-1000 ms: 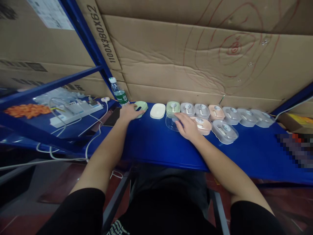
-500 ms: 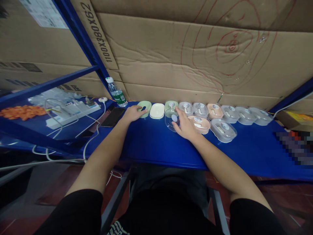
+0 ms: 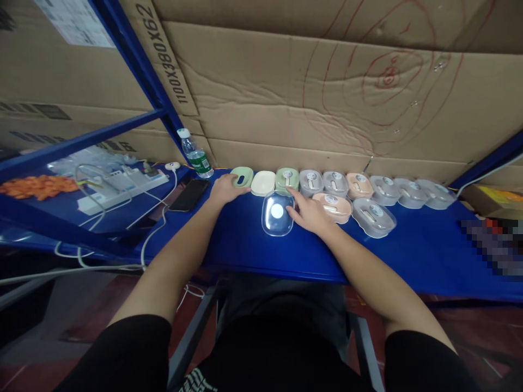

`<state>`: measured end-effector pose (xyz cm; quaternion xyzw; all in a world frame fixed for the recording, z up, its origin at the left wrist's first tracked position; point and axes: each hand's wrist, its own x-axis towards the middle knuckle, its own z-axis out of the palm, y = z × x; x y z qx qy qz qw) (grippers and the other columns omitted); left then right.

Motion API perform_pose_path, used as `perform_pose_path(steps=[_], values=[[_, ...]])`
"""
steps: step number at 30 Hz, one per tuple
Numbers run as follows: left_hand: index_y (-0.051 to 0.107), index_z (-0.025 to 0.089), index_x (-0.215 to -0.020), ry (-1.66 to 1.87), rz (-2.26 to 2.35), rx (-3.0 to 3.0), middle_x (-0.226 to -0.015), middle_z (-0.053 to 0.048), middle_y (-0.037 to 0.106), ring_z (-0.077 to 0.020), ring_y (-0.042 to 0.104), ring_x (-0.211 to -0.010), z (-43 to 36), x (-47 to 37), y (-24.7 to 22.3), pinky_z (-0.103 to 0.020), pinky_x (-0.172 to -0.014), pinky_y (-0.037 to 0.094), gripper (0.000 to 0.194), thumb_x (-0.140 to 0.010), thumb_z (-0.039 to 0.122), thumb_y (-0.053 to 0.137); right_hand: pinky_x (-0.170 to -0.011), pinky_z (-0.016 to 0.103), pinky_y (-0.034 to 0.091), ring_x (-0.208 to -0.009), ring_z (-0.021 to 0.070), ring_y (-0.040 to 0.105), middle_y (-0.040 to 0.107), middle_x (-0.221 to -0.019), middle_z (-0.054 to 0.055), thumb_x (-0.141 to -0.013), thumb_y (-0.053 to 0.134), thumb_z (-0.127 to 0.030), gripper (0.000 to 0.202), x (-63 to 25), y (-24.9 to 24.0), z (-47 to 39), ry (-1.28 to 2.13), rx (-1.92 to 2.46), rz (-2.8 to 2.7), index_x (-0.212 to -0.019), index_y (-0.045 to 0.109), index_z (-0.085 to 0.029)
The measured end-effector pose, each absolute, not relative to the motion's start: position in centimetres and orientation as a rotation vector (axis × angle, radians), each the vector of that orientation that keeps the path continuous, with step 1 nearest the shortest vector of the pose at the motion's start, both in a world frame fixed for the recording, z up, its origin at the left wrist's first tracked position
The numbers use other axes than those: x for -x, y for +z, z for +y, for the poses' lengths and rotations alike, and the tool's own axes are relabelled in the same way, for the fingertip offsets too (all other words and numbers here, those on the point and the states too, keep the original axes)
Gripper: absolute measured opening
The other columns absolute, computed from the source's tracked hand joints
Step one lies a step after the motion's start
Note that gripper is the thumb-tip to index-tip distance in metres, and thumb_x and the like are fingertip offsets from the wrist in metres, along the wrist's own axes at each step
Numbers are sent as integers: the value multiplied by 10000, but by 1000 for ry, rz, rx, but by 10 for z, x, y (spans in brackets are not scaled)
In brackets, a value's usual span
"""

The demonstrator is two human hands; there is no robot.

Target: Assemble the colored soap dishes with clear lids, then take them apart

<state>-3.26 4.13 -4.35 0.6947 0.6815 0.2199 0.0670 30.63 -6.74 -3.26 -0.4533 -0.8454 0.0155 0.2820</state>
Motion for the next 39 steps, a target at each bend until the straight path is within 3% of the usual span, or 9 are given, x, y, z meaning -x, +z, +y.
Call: perform_pose_path(steps=[6, 10, 13, 17, 25, 29, 33, 37, 39], values=[[540, 119, -1508, 799, 2055, -2001, -1516, -242, 581, -391, 542, -1426, 34, 30, -36, -460, -1190, 409, 976, -797, 766, 704, -691, 361, 572, -755, 248, 766, 816, -893, 62, -1026, 534, -310, 448, -305, -33, -68, -36, 1185, -2278, -1443, 635, -181], [665, 132, -1372, 963, 2138, -1987, -1427, -226, 644, -394, 572, -1372, 26, 32, -20, -503, -1162, 431, 756, -872, 699, 650, -716, 361, 582, -753, 232, 770, 827, -909, 59, -1029, 604, -440, 383, -302, -28, -73, 26, 1084, -2404, -1299, 738, -203], [709, 139, -1291, 1096, 1840, -2067, -1280, -175, 719, -298, 682, -1154, 10, 20, -1, -441, -1045, 517, 547, -925, 537, 623, -760, 386, 601, -828, 253, 794, 842, -1015, 81, -1040, 597, -477, 378, -299, -26, -76, 12, 1068, -2485, -1245, 766, -207], [746, 190, -1154, 790, 1131, -2180, -1063, -82, 771, -180, 676, -790, -27, -16, 18, -335, -740, 547, 508, -816, 568, 759, -841, 407, 614, -963, 272, 804, 837, -1128, 77, -1069, 554, -472, 358, -299, -27, -75, 47, 1042, -2530, -1201, 782, -229], [670, 260, -793, 79, 985, -2404, -783, -8, 741, -237, 703, -734, -65, -60, 13, -378, -656, 528, 450, -596, 560, 940, -1002, 479, 602, -1160, 285, 757, 774, -1330, 93, -1086, 511, -351, 381, -298, -36, -69, 97, 949, -2541, -1403, 687, -233], [644, 267, -717, 26, 937, -2486, -751, -3, 727, -245, 696, -736, -65, -61, 8, -384, -648, 503, 289, -655, 420, 882, -1006, 506, 607, -1163, 295, 751, 793, -1269, 106, -1071, 546, -347, 353, -298, -38, -66, 79, 933, -2561, -1347, 725, -220], [658, 247, -718, 141, 957, -2469, -730, 4, 717, -199, 665, -693, -57, -44, 18, -352, -659, 494, 49, -721, 278, 695, -1008, 509, 611, -1150, 290, 755, 795, -1255, 112, -1065, 564, -356, 347, -299, -37, -66, 86, 928, -2553, -1334, 734, -219], [689, 219, -899, 825, 1332, -2348, -782, -10, 708, -187, 649, -740, -41, -2, 36, -350, -747, 530, 168, -789, 281, 578, -1011, 509, 613, -1146, 291, 756, 792, -1256, 118, -1064, 568, -372, 353, -300, -37, -67, 84, 914, -2541, -1330, 736, -210], [695, 217, -912, 1096, 1579, -2374, -945, -51, 731, -238, 674, -937, -31, 21, 41, -412, -917, 534, 163, -814, 276, 580, -1015, 499, 611, -1136, 288, 756, 794, -1241, 117, -1066, 567, -375, 354, -300, -37, -67, 71, 903, -2542, -1319, 738, -196]])
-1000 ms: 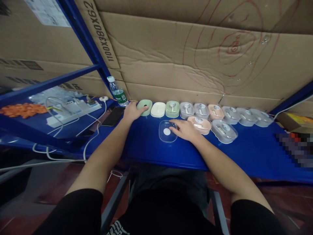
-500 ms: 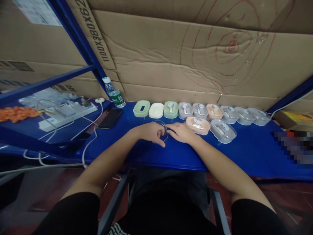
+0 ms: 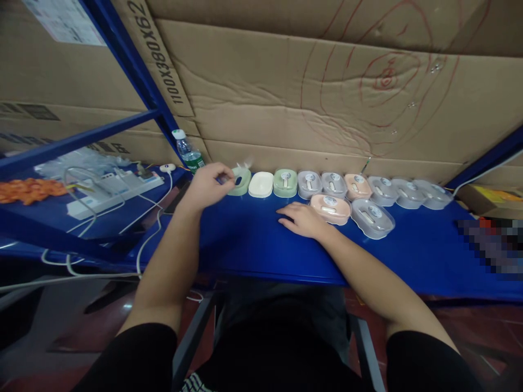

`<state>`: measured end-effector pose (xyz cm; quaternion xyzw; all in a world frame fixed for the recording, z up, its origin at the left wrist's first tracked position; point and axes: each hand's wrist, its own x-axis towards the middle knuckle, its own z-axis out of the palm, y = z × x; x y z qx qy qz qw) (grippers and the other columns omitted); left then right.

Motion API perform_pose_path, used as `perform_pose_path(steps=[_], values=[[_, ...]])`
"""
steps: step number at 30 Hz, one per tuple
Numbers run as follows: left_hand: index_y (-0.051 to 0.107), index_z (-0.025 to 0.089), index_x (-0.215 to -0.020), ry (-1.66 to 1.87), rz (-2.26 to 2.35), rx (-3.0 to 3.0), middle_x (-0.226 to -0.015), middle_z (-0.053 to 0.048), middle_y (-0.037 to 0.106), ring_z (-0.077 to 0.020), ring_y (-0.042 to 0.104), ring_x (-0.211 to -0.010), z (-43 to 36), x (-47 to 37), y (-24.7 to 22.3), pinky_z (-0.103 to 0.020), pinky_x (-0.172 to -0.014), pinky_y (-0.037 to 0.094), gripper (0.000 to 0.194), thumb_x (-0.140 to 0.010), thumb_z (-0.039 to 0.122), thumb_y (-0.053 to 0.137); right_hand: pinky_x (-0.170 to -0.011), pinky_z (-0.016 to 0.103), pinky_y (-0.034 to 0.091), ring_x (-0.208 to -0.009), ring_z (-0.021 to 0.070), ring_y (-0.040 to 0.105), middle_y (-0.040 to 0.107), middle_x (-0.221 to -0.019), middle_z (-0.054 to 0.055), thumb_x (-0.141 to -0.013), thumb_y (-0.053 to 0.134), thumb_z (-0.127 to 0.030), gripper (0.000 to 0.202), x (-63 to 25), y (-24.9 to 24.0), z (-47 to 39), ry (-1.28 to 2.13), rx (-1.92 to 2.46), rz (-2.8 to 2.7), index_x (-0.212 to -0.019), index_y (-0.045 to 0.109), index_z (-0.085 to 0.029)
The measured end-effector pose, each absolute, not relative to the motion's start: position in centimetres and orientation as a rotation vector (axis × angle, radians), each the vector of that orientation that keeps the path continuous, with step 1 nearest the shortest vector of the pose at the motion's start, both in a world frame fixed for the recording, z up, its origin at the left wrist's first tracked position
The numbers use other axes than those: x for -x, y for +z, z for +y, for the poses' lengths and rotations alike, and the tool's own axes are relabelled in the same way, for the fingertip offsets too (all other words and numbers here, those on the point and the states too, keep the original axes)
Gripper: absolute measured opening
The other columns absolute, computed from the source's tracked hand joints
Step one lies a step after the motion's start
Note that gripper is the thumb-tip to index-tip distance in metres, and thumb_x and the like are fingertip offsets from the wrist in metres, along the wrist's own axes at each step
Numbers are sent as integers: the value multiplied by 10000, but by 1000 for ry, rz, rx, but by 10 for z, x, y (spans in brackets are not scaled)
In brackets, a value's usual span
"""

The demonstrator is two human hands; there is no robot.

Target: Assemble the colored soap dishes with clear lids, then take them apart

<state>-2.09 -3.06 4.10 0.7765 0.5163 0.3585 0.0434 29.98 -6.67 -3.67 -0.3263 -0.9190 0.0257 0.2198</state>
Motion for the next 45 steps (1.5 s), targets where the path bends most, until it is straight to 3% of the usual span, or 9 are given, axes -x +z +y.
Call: perform_pose_path(steps=[2, 5, 15, 21, 26, 29, 34, 39, 45], values=[[708, 223, -951, 1170, 1804, -2384, -1129, -86, 719, -300, 638, -1150, -19, 40, 39, -480, -1070, 476, 174, -828, 266, 594, -1014, 494, 609, -1131, 287, 753, 795, -1230, 117, -1066, 566, -375, 353, -300, -37, -67, 66, 888, -2540, -1313, 740, -192], [718, 222, -1029, 1088, 2096, -2235, -1232, -132, 688, -365, 589, -1247, -3, 56, 26, -549, -1103, 444, 225, -852, 237, 579, -1001, 504, 609, -1132, 291, 747, 795, -1231, 117, -1064, 567, -380, 352, -299, -36, -66, 62, 871, -2533, -1315, 740, -205], [750, 209, -1028, 663, 2275, -2167, -1228, -168, 722, -382, 641, -1215, 17, 66, -5, -503, -1016, 523, 242, -826, 205, 617, -1054, 535, 533, -1172, 313, 705, 781, -1251, 119, -1062, 565, -394, 367, -302, -19, -70, -113, 919, -2493, -1338, 718, -206], [746, 179, -1125, 333, 2262, -2182, -1272, -183, 716, -364, 682, -1212, 28, 70, -14, -444, -1033, 560, 310, -859, 308, 653, -1183, 568, 431, -1389, 384, 584, 633, -1510, 205, -1028, 595, -406, 548, -277, -11, -58, -244, 1173, -2552, -1497, 597, -123], [597, 116, -1419, 315, 2258, -2178, -1388, -219, 674, -379, 643, -1307, 27, 68, -15, -454, -1090, 532, 567, -899, 338, 637, -1279, 685, 235, -1595, 453, 319, 367, -1707, 256, -989, 630, -427, 746, -264, -32, -41, -349, 1346, -2528, -1618, 434, -77], [388, 143, -1619, 301, 2251, -2193, -1510, -234, 594, -409, 596, -1372, 23, 65, -15, -521, -1109, 509, 765, -915, 333, 618, -1270, 737, 187, -1544, 465, 408, 441, -1662, 266, -1002, 604, -445, 714, -269, -38, -42, -371, 1318, -2483, -1604, 459, -89], [294, 229, -1688, 289, 2162, -2290, -1614, -209, 504, -417, 502, -1469, 21, 61, -15, -619, -1157, 438, 809, -926, 280, 562, -1269, 660, 289, -1129, 333, 731, 803, -1165, 147, -1041, 553, -453, 425, -281, -27, -62, -296, 1066, -2352, -1331, 722, -192], [397, 254, -1652, 269, 2095, -2336, -1649, -155, 485, -385, 479, -1497, 23, 63, -20, -612, -1201, 391, 744, -927, 289, 555, -1184, 590, 456, -1356, 345, 637, 698, -1443, 154, -1002, 639, -540, 532, -284, -22, -70, -115, 835, -2441, -1404, 682, -195], [445, 270, -1635, 279, 1999, -2334, -1647, -124, 503, -384, 498, -1493, 29, 66, -30, -588, -1213, 393, 712, -942, 389, 559, -1151, 597, 489, -1309, 356, 674, 739, -1387, 126, -920, 746, -598, 540, -290, -16, -69, -6, 751, -2529, -1303, 754, -218]])
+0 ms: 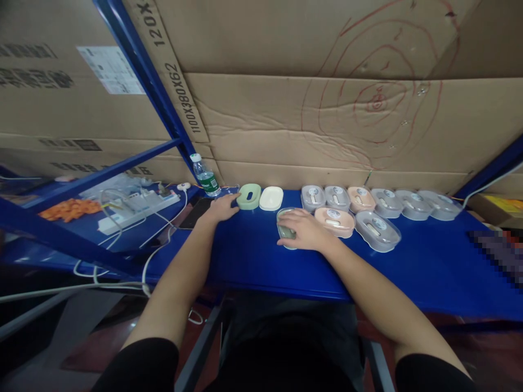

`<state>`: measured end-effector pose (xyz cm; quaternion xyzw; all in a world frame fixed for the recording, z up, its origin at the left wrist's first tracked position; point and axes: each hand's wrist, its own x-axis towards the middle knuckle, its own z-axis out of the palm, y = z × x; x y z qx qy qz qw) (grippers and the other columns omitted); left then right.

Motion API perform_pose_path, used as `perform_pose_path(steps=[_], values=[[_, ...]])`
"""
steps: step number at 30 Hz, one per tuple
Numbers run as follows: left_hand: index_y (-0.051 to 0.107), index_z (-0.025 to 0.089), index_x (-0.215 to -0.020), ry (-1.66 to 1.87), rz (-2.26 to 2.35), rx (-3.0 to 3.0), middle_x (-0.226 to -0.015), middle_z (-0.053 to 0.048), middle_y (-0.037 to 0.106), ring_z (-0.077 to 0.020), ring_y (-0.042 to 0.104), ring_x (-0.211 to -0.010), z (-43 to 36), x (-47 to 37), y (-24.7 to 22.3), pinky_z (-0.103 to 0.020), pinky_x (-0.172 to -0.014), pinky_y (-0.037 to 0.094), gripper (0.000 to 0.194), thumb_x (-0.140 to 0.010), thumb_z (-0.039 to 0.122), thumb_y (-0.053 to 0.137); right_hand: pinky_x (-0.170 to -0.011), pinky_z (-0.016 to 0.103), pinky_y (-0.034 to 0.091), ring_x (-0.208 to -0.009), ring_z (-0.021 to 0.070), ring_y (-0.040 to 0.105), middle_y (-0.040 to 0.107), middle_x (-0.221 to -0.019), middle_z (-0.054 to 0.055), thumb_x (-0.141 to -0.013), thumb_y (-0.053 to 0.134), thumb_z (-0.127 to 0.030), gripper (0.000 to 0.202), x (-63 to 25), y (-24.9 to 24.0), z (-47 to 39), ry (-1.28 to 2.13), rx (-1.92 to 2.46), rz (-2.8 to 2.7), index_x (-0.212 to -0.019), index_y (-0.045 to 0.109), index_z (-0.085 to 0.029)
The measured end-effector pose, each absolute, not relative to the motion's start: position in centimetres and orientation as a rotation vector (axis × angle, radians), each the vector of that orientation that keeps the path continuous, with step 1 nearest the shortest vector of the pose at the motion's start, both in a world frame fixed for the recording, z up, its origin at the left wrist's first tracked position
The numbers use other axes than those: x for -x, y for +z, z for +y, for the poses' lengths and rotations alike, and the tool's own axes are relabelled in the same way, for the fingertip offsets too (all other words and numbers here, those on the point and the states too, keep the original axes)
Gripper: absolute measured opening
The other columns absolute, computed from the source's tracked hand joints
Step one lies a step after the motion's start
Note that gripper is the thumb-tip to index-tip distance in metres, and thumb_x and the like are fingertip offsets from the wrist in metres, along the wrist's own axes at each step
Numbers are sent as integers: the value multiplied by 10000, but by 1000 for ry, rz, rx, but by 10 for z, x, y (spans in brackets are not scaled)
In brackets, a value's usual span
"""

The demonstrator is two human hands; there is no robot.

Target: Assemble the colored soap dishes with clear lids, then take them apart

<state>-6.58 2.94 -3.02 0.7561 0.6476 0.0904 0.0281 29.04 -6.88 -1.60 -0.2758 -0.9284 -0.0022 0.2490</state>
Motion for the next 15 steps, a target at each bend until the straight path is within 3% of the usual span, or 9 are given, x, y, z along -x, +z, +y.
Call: perform_pose_path(steps=[6, 11, 15], values=[[417, 219, -1652, 283, 1922, -2365, -1630, -139, 523, -391, 513, -1485, 34, 60, -33, -572, -1236, 365, 774, -933, 443, 596, -1116, 589, 516, -1262, 357, 696, 761, -1336, 124, -867, 774, -656, 613, -294, -6, -75, 47, 720, -2532, -1295, 762, -216], [449, 215, -1624, 425, 1809, -2399, -1576, -142, 584, -392, 548, -1453, 37, 56, -38, -558, -1247, 350, 872, -902, 658, 657, -1143, 575, 499, -1311, 353, 669, 736, -1388, 120, -825, 804, -685, 661, -296, -6, -74, 106, 711, -2549, -1304, 751, -233], [432, 257, -1623, 515, 1749, -2419, -1550, -107, 616, -357, 546, -1461, 41, 51, -44, -574, -1270, 301, 784, -949, 604, 635, -1162, 565, 490, -1345, 343, 649, 718, -1421, 123, -816, 813, -686, 707, -298, -7, -73, 161, 708, -2550, -1357, 722, -239]])
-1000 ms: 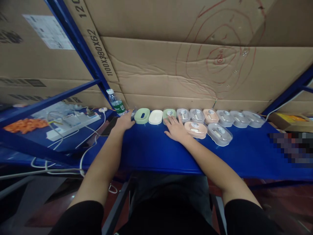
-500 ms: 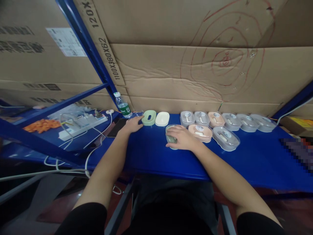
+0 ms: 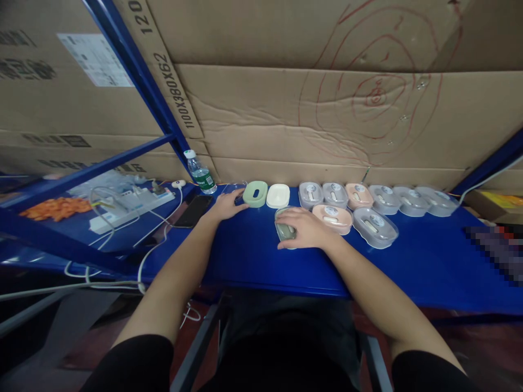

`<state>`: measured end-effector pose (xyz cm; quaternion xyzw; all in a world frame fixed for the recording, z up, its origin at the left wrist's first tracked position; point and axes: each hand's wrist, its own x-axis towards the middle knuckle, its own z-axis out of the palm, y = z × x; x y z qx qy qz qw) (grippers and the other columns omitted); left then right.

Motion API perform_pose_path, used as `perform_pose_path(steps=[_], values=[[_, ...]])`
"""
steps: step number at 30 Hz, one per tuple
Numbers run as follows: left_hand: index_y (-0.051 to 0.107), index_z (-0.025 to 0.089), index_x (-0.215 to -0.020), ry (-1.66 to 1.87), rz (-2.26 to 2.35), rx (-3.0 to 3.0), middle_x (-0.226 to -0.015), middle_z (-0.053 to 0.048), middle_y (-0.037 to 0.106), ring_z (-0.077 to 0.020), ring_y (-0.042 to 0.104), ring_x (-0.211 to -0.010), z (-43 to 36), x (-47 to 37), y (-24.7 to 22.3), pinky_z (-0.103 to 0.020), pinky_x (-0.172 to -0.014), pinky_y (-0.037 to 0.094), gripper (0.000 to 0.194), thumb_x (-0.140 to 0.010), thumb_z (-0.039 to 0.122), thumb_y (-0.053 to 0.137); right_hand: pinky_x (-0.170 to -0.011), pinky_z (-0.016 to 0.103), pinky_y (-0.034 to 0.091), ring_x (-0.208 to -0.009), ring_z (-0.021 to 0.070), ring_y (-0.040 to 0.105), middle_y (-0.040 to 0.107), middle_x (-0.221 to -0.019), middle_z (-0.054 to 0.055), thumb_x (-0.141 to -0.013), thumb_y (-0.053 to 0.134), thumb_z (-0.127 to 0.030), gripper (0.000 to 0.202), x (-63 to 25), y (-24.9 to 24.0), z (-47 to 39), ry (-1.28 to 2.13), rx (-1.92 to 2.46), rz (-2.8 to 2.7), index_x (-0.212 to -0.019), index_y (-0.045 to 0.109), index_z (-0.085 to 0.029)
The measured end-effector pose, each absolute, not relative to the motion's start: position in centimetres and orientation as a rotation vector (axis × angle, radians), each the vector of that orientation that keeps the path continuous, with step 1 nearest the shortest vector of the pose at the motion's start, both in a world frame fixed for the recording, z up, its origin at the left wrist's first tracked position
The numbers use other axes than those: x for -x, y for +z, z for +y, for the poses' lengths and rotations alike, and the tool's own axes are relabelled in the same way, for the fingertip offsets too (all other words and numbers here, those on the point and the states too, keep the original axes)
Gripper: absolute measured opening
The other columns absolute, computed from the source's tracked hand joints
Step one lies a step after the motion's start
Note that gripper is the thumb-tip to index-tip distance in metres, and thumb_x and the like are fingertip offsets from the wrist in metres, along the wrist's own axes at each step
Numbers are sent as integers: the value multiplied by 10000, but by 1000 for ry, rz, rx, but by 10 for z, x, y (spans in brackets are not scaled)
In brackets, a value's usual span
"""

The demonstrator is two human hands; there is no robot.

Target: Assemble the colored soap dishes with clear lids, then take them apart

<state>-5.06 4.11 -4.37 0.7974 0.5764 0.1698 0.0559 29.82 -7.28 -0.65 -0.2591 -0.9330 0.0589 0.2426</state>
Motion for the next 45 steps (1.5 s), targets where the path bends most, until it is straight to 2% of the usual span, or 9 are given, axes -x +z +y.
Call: perform_pose_path(steps=[9, 14, 18, 25, 30, 33, 36, 39, 45], values=[[566, 235, -1514, 657, 1866, -2445, -1567, -107, 592, -331, 498, -1477, 28, 32, -31, -507, -1267, 296, 660, -934, 534, 673, -1219, 674, 415, -1540, 451, 430, 452, -1676, 194, -732, 880, -675, 1016, -304, -11, -75, 123, 985, -2559, -1579, 534, -234], [602, 171, -1459, 832, 1638, -2551, -1528, -143, 608, -307, 529, -1444, 7, 5, -14, -442, -1237, 365, 598, -949, 474, 677, -1207, 641, 453, -1508, 414, 492, 553, -1605, 164, -795, 860, -469, 817, -311, -13, -69, 181, 987, -2524, -1528, 586, -238], [609, 183, -1450, 878, 1223, -2691, -1483, -153, 639, -310, 570, -1404, -10, -18, -9, -465, -1210, 417, 659, -942, 597, 683, -1211, 576, 477, -1485, 359, 536, 604, -1562, 138, -840, 786, -392, 675, -309, -13, -68, 221, 896, -2485, -1478, 626, -238], [613, 208, -1457, 816, 937, -2872, -1446, -160, 669, -313, 604, -1376, -26, -38, -7, -488, -1150, 471, 623, -968, 591, 664, -1172, 564, 517, -1376, 326, 643, 710, -1430, 114, -959, 664, -545, 507, -309, -9, -71, 113, 844, -2230, -1374, 683, -255], [679, 195, -1386, 966, 1110, -2860, -1328, -149, 747, -280, 714, -1199, -28, -42, -8, -461, -1042, 524, 439, -1065, 444, 514, -980, 523, 630, -1122, 332, 763, 788, -1198, 131, -975, 470, -798, 655, -310, -15, -71, 238, 844, -1905, -1256, 699, -251], [738, 198, -1290, 1051, 1280, -2736, -1187, -117, 802, -261, 751, -1081, -28, -46, -10, -445, -1022, 531, 417, -1077, 379, 427, -797, 460, 669, -1002, 315, 787, 768, -1161, 155, -974, 359, -845, 770, -308, -21, -67, 361, 864, -1768, -1410, 570, -245], [727, 204, -1291, 1128, 1566, -2436, -1059, -88, 821, -257, 753, -1064, -22, -40, -10, -404, -1015, 538, 425, -1066, 376, 410, -799, 468, 669, -1029, 318, 773, 720, -1290, 180, -977, 508, -756, 787, -306, -22, -65, 356, 932, -1803, -1576, 388, -260], [612, 199, -1414, 1178, 1897, -2032, -994, -70, 815, -255, 757, -1060, -7, -17, -7, -374, -975, 549, 448, -1062, 332, 368, -890, 516, 656, -1073, 324, 753, 725, -1303, 167, -981, 625, -571, 720, -303, -18, -68, 229, 964, -1880, -1586, 395, -256], [550, 186, -1475, 1084, 2375, -1560, -1333, -177, 735, -373, 683, -1262, 20, 49, -8, -490, -1042, 514, 501, -1013, 320, 409, -906, 487, 645, -1023, 295, 777, 776, -1248, 118, -975, 648, -410, 553, -301, -12, -75, 114, 975, -2122, -1490, 544, -239]])
